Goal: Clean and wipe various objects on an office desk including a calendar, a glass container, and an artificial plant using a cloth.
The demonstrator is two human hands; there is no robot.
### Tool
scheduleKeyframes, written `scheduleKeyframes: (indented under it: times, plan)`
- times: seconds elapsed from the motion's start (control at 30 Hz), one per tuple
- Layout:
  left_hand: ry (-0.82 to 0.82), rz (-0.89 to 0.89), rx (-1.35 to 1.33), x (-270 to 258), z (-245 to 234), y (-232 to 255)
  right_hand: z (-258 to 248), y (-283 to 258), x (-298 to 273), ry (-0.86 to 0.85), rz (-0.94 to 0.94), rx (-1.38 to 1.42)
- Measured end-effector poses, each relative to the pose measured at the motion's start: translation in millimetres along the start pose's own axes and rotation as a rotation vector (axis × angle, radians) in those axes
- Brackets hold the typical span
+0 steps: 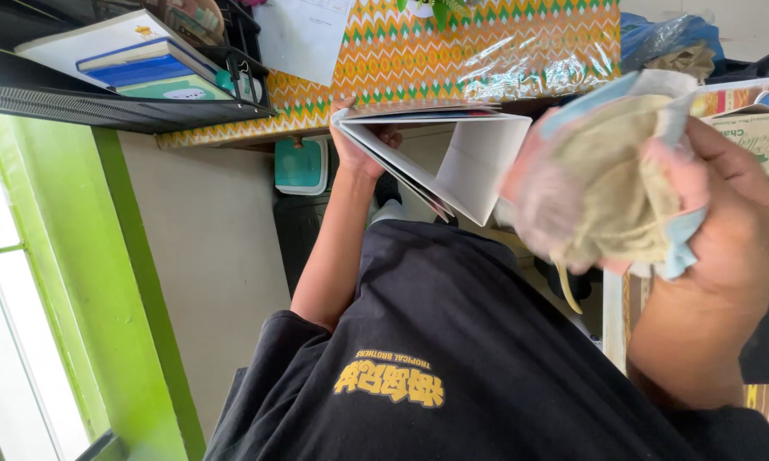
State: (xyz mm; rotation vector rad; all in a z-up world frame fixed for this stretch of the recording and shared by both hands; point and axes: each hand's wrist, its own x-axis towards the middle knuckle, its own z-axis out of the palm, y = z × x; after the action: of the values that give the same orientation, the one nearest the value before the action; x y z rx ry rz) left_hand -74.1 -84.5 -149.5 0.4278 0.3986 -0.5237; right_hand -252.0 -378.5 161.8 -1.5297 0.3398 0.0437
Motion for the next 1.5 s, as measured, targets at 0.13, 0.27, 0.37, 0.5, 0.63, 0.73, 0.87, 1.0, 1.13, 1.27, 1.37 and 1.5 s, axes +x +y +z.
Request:
scheduleKeyframes:
  times: [0.13,0.27,0.37,0.5,0.63,0.73,0.87,1.0,1.13,1.27,1.37,1.5]
  plan:
    - [0.038,0.063,-0.003,-17,13,2,21,7,-2,0.027,0.156,0.614]
    - [-0.114,0.137,-0.017,-27,21,3,31,37,-5,-0.163,0.210,0.746]
    - [-0.211,0.164,-0.054,-26,14,1,29,83,-6,-0.116,0.252,0.772]
    - [-0.214,0.278,0.042,-40,42,-5,21,168,9,-0.044,0.386,0.692]
    - [-0.264,0.395,0.008,-28,41,-14,45,169,24,-0.005,0.381,0.849]
    - [-0.390,0.349,0.040,-22,39,-16,78,126,28,-0.106,0.333,0.941]
    - [-0.244,0.317,-0.027,0,48,-20,98,92,33,-0.238,0.248,1.054]
    - [-0.318,0.320,-0.100,15,53,5,119,73,35,-0.406,0.190,1.173]
    - [-0.379,0.347,-0.183,38,52,26,105,80,28,-0.522,0.123,1.260]
    - [-0.045,0.447,-0.175,37,27,39,56,72,10,-0.270,0.308,1.351]
    - [0.096,0.365,-0.141,19,38,35,51,24,12,-0.464,0.093,1.299]
    - [0.172,0.332,-0.065,45,-27,22,10,58,22,0.080,-0.181,0.796]
